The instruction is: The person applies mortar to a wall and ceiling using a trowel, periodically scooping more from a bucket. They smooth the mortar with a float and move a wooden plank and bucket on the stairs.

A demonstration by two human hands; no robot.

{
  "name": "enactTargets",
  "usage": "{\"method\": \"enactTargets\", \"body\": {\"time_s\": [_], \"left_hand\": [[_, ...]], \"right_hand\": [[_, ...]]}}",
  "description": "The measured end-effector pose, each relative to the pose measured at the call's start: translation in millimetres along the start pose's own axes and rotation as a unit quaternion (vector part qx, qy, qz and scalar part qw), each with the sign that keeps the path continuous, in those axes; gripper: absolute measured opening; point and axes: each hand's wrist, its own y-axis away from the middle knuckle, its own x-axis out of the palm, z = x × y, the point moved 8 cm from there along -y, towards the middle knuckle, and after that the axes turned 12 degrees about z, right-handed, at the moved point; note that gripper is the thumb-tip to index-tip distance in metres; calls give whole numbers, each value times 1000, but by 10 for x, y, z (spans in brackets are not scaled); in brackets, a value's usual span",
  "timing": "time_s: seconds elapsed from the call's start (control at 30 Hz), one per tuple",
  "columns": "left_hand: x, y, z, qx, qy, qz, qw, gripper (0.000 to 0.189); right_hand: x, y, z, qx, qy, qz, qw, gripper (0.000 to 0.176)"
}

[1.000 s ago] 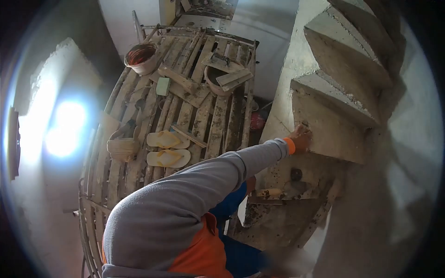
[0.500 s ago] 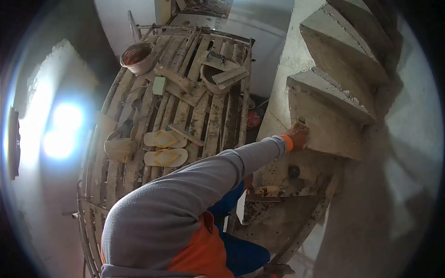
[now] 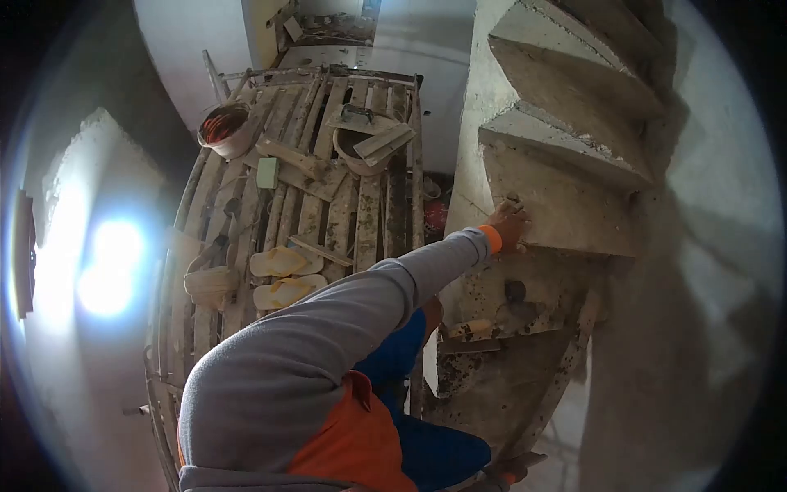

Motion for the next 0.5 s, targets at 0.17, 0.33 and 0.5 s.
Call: {"method": "enactTargets", "body": {"time_s": [0.17,0.33,0.5], "left_hand": [[67,-63,-7,-7,-24,34,999,53],[110,21,-19,-40,-86,174,980,60],[77,-82,-73,-46,-135,166,976,65]], "right_hand": [[-20,-3,52,5,6,4,1000,33],[-28,-109,77,3,13,14,1000,34],[-44,-191,102,45,14,29,998,34]]}}
